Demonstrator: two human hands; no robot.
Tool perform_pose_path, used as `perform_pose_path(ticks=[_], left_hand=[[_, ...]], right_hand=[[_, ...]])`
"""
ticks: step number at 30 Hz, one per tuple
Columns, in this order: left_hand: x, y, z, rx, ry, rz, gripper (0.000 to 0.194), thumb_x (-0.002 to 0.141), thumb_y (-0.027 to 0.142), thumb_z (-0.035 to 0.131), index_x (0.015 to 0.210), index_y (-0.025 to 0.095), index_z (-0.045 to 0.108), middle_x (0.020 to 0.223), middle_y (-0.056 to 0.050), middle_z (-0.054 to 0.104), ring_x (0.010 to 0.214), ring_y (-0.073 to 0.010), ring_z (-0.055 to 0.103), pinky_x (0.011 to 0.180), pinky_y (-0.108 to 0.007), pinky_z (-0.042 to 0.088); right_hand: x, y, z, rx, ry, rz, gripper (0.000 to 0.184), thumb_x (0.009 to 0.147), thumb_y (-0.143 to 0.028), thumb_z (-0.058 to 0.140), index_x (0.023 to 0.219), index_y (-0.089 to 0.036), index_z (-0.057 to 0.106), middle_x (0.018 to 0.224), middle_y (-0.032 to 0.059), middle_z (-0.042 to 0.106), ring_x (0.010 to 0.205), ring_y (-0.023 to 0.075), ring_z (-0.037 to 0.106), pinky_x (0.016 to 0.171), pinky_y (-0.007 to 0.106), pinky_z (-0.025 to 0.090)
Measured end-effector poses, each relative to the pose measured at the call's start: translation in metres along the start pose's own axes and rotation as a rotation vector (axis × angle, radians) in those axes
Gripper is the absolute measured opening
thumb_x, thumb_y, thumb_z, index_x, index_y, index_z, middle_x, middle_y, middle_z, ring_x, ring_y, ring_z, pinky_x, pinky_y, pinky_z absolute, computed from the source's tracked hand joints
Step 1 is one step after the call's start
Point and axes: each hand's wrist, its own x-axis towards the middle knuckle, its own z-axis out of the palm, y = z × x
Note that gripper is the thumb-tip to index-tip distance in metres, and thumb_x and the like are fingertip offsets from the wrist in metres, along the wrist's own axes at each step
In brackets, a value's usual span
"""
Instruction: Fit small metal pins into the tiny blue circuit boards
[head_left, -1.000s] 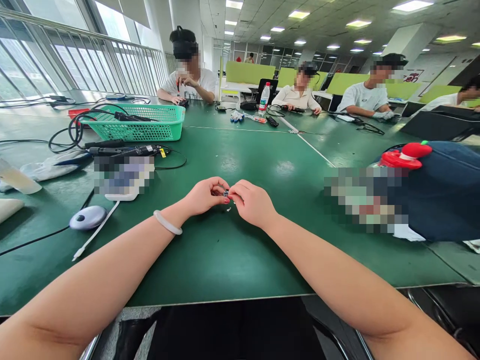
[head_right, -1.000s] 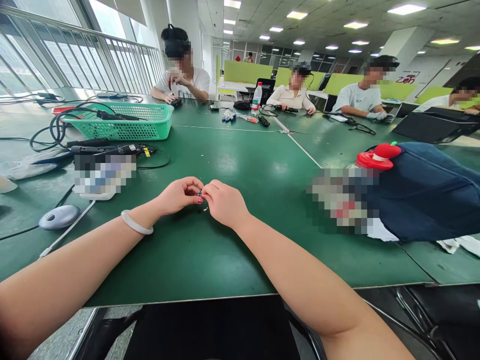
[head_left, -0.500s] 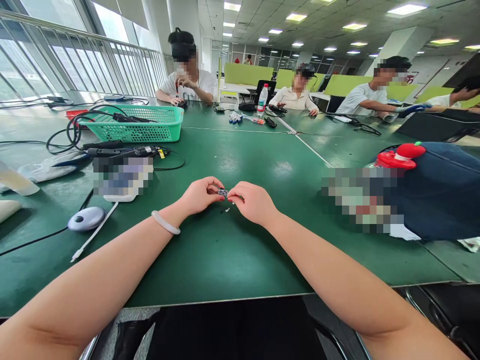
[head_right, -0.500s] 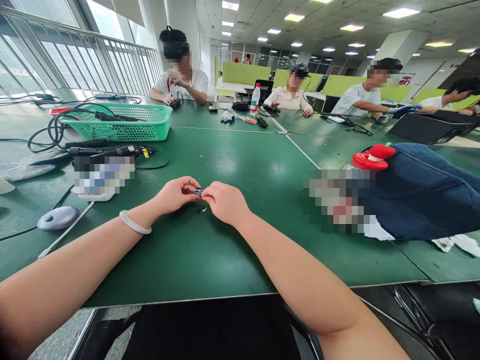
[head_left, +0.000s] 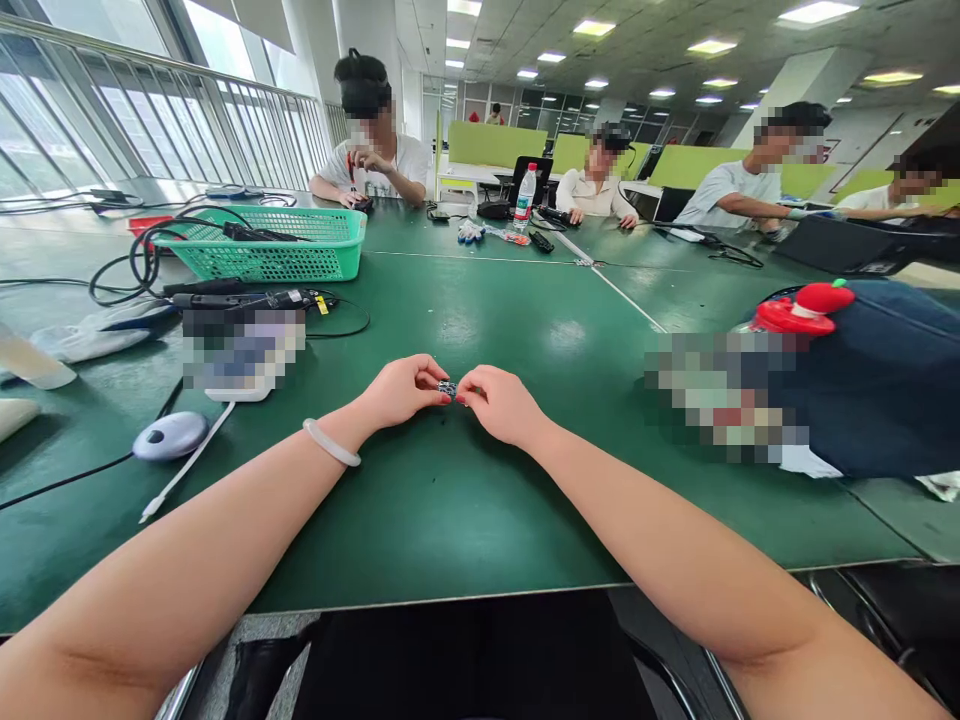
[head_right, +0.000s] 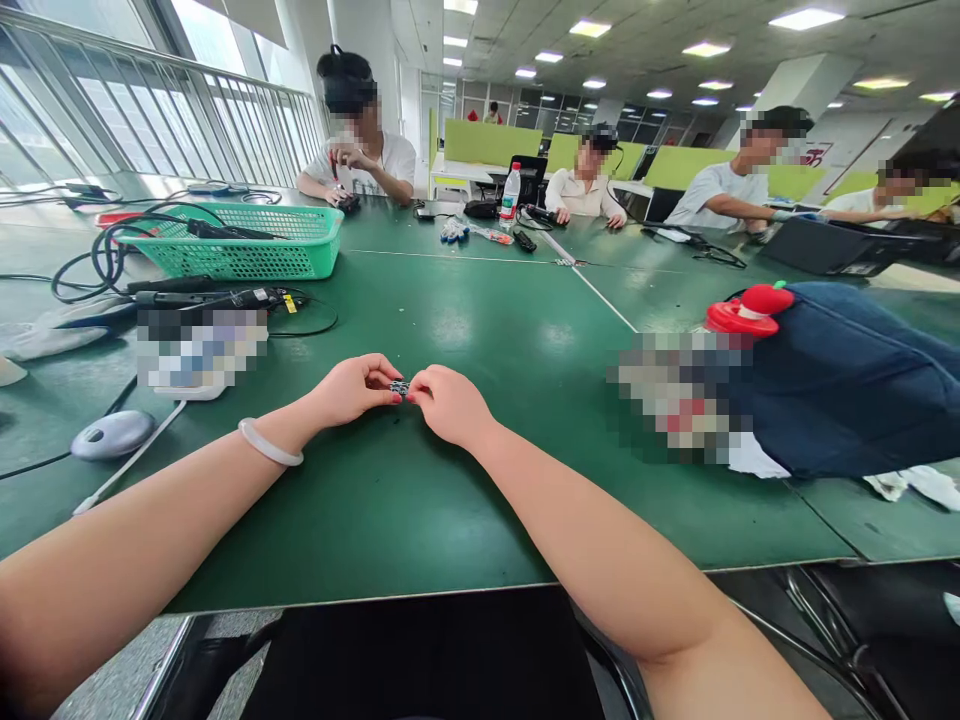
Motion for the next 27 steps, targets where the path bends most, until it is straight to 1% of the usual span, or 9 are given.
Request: perform_pose_path(ticks=[3,5,9,14,18,24,27], left_hand=[[-0.0028,0.0061,0.0028,-0.04,-0.034,0.01,0.028,0.061,0.028,0.071,0.082,0.017,0.056,0.072,-0.002,0.068,0.071,-0.017,0.064,0.068,-0.031,0.048],[-0.0043,0.0094,0.0048,-0.059,-0.05,0.02,0.027,0.06,0.028,0.071,0.08,0.017,0.056,0.071,-0.002,0.067,0.07,-0.0168,0.063,0.066,-0.03,0.048],[-0.0049,0.0107,0.0074,-0.091,-0.07,0.028,0.028,0.059,0.028,0.072,0.078,0.016,0.055,0.068,-0.001,0.065,0.066,-0.0151,0.061,0.064,-0.029,0.047],[-0.0032,0.0085,0.008,-0.154,-0.084,0.023,0.028,0.059,0.026,0.073,0.077,0.016,0.054,0.068,-0.001,0.065,0.066,-0.0149,0.062,0.064,-0.029,0.046],[-0.0031,0.0084,0.0077,-0.181,-0.084,0.025,0.028,0.059,0.024,0.073,0.077,0.016,0.054,0.07,-0.001,0.066,0.067,-0.0149,0.062,0.065,-0.03,0.047],[-0.0054,0.0098,0.0082,-0.132,-0.078,0.078,0.029,0.058,0.025,0.073,0.079,0.016,0.055,0.071,-0.001,0.065,0.066,-0.014,0.06,0.065,-0.03,0.048],[-0.0068,0.0119,0.0086,-0.103,-0.075,0.095,0.027,0.059,0.025,0.073,0.079,0.016,0.056,0.071,-0.001,0.065,0.067,-0.0143,0.06,0.066,-0.03,0.048]], right_hand=[[0.0009,-0.0007,-0.0005,0.129,0.106,0.05,0.015,0.083,-0.025,0.052,0.071,-0.018,0.059,0.073,-0.0006,0.057,0.062,0.0102,0.047,0.061,0.024,0.037],[0.0011,-0.0009,0.0005,0.183,0.126,0.083,0.015,0.081,-0.027,0.053,0.071,-0.019,0.059,0.072,-0.0009,0.057,0.06,0.0098,0.046,0.06,0.024,0.037],[0.0006,-0.0007,0.0031,0.219,0.113,0.094,0.015,0.079,-0.028,0.055,0.069,-0.019,0.059,0.071,-0.0014,0.057,0.06,0.0096,0.046,0.06,0.024,0.037],[-0.0002,-0.0008,0.0036,0.237,0.113,0.079,0.013,0.077,-0.03,0.057,0.069,-0.019,0.061,0.072,-0.0013,0.057,0.059,0.0093,0.044,0.06,0.025,0.037],[0.0001,-0.0009,0.0037,0.312,0.106,0.124,0.011,0.073,-0.03,0.06,0.069,-0.019,0.059,0.071,-0.0019,0.056,0.057,0.0089,0.043,0.058,0.025,0.037],[0.0029,0.0039,0.0073,0.498,0.063,0.228,0.025,0.064,-0.035,0.068,0.07,-0.019,0.051,0.068,-0.0048,0.05,0.052,0.0066,0.037,0.052,0.022,0.032],[0.0036,0.0046,0.0069,0.592,0.015,0.264,0.027,0.064,-0.038,0.068,0.07,-0.018,0.05,0.066,-0.005,0.049,0.052,0.0063,0.036,0.052,0.022,0.031]])
